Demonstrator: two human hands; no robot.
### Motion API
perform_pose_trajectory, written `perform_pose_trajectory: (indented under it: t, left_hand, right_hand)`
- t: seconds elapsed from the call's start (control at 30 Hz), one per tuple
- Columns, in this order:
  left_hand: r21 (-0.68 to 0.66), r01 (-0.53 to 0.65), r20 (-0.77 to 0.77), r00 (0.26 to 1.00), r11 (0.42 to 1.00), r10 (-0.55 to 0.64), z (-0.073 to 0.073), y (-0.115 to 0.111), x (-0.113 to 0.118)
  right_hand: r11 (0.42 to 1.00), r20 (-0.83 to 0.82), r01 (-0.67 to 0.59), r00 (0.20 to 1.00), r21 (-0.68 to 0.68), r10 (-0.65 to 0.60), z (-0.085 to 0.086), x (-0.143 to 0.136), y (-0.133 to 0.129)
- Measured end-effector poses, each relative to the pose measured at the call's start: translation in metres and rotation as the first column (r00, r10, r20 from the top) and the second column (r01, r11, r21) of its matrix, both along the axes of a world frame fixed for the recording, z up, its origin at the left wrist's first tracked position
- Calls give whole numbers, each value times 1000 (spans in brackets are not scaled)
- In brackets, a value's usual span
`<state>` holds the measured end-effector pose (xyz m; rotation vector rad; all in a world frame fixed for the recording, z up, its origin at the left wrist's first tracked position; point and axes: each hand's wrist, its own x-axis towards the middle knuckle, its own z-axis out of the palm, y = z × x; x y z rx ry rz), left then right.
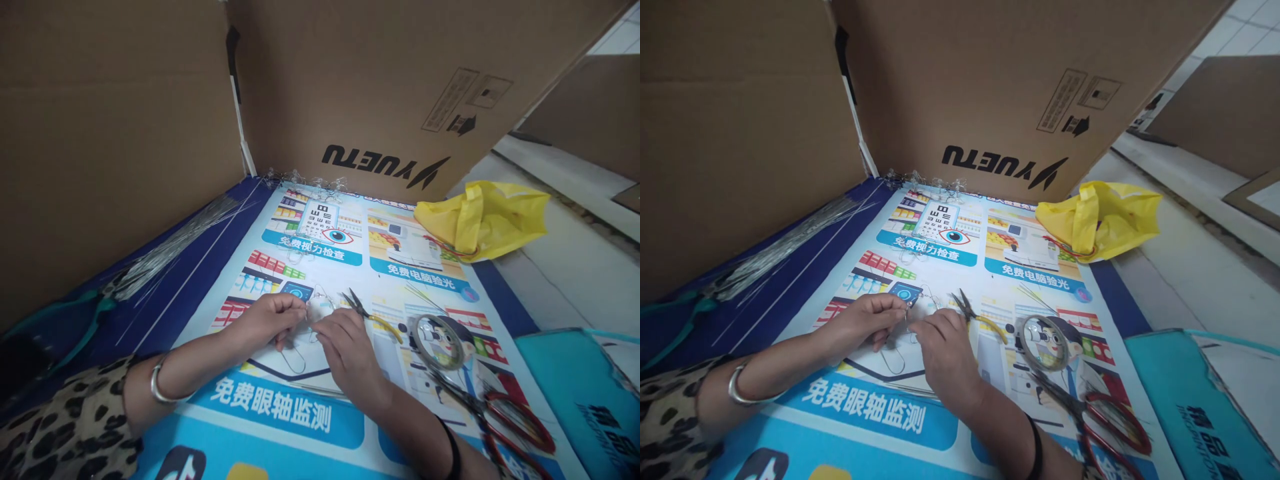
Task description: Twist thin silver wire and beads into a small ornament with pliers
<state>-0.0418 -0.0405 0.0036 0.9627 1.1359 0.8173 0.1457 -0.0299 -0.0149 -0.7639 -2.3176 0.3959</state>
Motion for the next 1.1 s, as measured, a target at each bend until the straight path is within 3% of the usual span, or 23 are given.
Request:
perform_pose_trajectory:
  t: [0.3, 0.5, 0.77, 1.1]
  left_hand:
    - [-16, -11, 65, 998, 1000, 12, -4, 2, -5]
    - [-13, 106, 135, 985, 994, -103, -2, 6, -10]
    - [-5, 249, 165, 955, 968, -245, 0, 9, -15]
    - [2, 58, 212, 976, 998, -57, -3, 9, -15]
  right_hand:
    - [998, -106, 2, 994, -63, -9, 6, 1, -1]
    - [981, -149, 103, 981, -166, -128, 7, 2, 5]
    - [978, -20, 56, 998, -202, -62, 3, 0, 10]
    - [828, -16, 129, 986, -546, -165, 4, 4, 8]
